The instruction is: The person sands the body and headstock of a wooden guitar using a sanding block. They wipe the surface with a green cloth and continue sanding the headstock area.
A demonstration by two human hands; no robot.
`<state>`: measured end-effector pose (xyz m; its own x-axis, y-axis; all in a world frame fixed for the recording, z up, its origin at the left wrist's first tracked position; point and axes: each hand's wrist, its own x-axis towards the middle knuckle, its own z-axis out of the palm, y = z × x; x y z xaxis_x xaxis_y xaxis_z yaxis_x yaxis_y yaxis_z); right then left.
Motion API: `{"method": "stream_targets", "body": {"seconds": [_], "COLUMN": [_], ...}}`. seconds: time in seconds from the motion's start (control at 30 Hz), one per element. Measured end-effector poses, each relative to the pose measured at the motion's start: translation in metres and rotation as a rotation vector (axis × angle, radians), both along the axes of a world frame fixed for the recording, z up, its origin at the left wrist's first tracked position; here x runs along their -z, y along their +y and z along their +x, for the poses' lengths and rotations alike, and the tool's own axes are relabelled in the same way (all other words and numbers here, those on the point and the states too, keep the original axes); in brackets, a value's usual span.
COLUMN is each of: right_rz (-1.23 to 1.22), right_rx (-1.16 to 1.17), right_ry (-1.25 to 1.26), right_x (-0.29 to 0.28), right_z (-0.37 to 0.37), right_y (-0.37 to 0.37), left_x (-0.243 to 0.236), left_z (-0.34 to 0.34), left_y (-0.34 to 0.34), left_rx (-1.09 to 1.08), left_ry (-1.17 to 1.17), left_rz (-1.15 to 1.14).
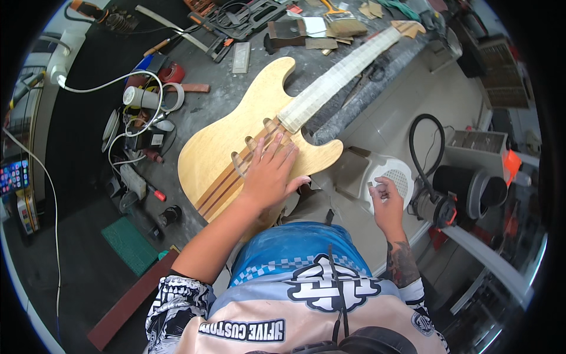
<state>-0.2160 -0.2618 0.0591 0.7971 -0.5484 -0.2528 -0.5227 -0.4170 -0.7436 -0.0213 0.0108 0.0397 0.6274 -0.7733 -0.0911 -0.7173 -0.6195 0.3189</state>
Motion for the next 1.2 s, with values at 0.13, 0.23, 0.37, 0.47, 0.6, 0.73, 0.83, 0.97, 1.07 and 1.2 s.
{"method": "stream_targets", "body": {"seconds": [0.13,0.23,0.37,0.47,0.6,0.73,0.83,0.97,1.07,1.2], "right_rz": [-0.013,-0.039,-0.1,-0.014,-0.028,-0.041,-0.048,-0.071,-0.054,0.095], "right_rx": [0.117,0.205,0.337,0.494,0.618,0.668,0.687,0.709,0.695,0.733], "right_ry": [-0.008,-0.003,0.025,0.049,0.056,0.073,0.066,0.046,0.098,-0.037], "right_x": [-0.005,-0.007,-0.003,0.005,0.014,0.017,0.016,0.014,0.011,0.017], "right_z": [-0.035,-0.067,-0.125,-0.17,-0.215,-0.241,-0.249,-0.253,-0.251,-0.242], "right_y": [0.029,0.059,0.105,0.136,0.173,0.194,0.202,0.206,0.204,0.201], "left_x": [0.019,0.028,0.026,0.029,0.028,0.033,0.027,0.023,0.031,0.046], "left_z": [0.049,0.065,0.04,0.025,0.016,0.006,0.007,0.027,0.056,0.075], "left_y": [0.011,0.002,-0.006,-0.006,-0.005,-0.007,-0.006,0.003,0.014,0.016], "left_rx": [-0.157,-0.142,-0.051,-0.023,0.007,0.035,0.207,0.347,0.084,0.0], "left_ry": [-0.083,-0.028,-0.011,-0.047,-0.095,-0.137,-0.032,0.032,-0.056,-0.162], "left_rz": [-0.07,-0.027,0.015,-0.031,-0.061,-0.131,-0.171,-0.197,-0.174,-0.113]}}
